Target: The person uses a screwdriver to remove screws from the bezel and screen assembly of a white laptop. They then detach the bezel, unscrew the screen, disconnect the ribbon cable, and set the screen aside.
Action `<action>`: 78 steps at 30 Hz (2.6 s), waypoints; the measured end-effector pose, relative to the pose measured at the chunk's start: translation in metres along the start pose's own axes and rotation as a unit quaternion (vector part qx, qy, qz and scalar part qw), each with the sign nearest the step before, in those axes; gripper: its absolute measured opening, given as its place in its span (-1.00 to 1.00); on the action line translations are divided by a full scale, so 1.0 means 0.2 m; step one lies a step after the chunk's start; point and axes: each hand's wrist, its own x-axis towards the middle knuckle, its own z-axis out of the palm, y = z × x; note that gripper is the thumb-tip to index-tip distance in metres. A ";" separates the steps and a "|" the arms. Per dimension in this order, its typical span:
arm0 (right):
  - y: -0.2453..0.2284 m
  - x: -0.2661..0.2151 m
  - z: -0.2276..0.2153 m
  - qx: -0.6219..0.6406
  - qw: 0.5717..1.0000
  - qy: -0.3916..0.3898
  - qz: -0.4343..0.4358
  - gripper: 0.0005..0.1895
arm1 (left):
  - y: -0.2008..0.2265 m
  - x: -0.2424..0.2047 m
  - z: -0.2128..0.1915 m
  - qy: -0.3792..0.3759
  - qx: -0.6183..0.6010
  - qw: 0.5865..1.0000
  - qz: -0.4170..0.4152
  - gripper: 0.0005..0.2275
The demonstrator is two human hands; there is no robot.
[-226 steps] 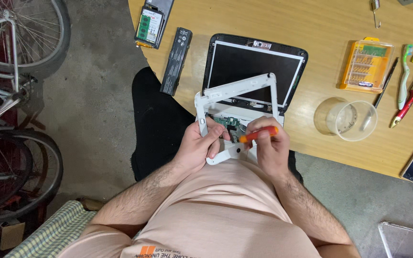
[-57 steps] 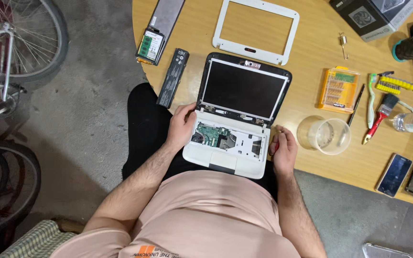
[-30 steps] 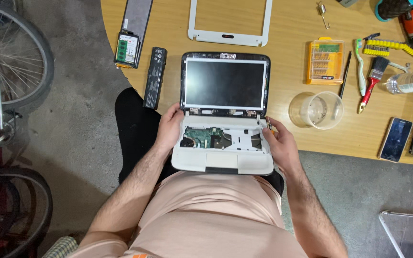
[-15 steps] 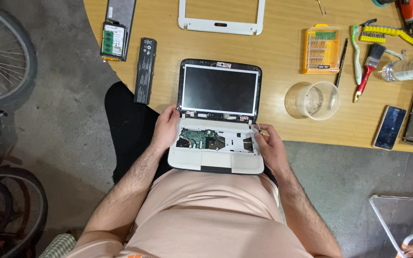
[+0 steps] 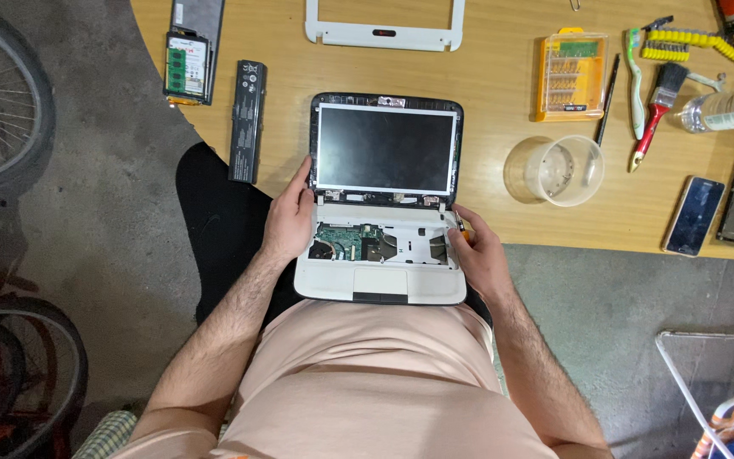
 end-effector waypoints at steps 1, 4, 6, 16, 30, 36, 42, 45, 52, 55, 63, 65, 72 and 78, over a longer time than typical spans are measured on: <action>-0.02 -0.01 0.00 0.001 1.000 0.001 0.002 -0.52 | 0.04 -0.01 -0.01 -0.003 0.001 1.000 -0.001 -0.49; -0.04 -0.02 -0.01 -0.030 0.999 0.001 0.014 -0.52 | 0.11 -0.03 -0.03 -0.002 0.000 1.000 0.006 -0.48; -0.03 -0.01 -0.01 -0.047 0.999 -0.002 0.020 -0.52 | 0.13 -0.03 -0.04 -0.014 0.009 1.000 -0.012 -0.47; -0.17 0.03 -0.07 -0.300 0.952 0.057 -0.014 -0.72 | -0.29 0.13 0.10 0.037 -0.053 0.997 -0.031 -0.53; -0.82 0.27 0.53 -0.195 0.910 -0.142 -0.337 -0.71 | -0.47 0.26 0.18 0.049 -0.124 0.991 -0.004 -0.59; -0.85 0.33 0.65 -0.247 0.888 -0.183 -0.341 -0.73 | -0.53 0.28 0.21 0.048 -0.126 0.991 -0.013 -0.57; -0.83 0.36 0.67 -0.251 0.883 -0.198 -0.343 -0.76 | -0.51 0.28 0.20 0.045 -0.128 0.991 -0.020 -0.58; -0.83 0.36 0.67 -0.267 0.876 -0.200 -0.348 -0.79 | -0.48 0.27 0.19 0.038 -0.125 0.991 -0.028 -0.58; -0.93 0.31 0.71 -0.416 0.770 -0.209 -0.437 -0.88 | -0.51 0.27 0.18 0.041 -0.113 0.993 -0.018 -0.59; -0.98 0.31 0.74 -0.519 0.695 -0.155 -0.472 -0.85 | -0.49 0.27 0.16 0.038 -0.133 0.990 -0.008 -0.60; -1.01 0.35 0.80 -0.557 0.582 -0.157 -0.571 -0.96 | -0.65 0.30 0.22 0.030 -0.113 0.993 -0.006 -0.83; -0.94 0.44 0.81 -0.557 0.579 -0.174 -0.569 -0.94 | -0.62 0.30 0.21 0.026 -0.109 0.994 -0.006 -0.81; -0.99 0.41 0.77 -0.585 0.638 -0.157 -0.475 -0.73 | -0.47 0.26 0.13 0.016 -0.112 0.993 0.016 -0.63; -1.02 0.40 0.80 -0.482 0.695 -0.251 -0.471 -0.74 | -0.56 0.30 0.18 0.024 -0.110 0.994 -0.005 -0.73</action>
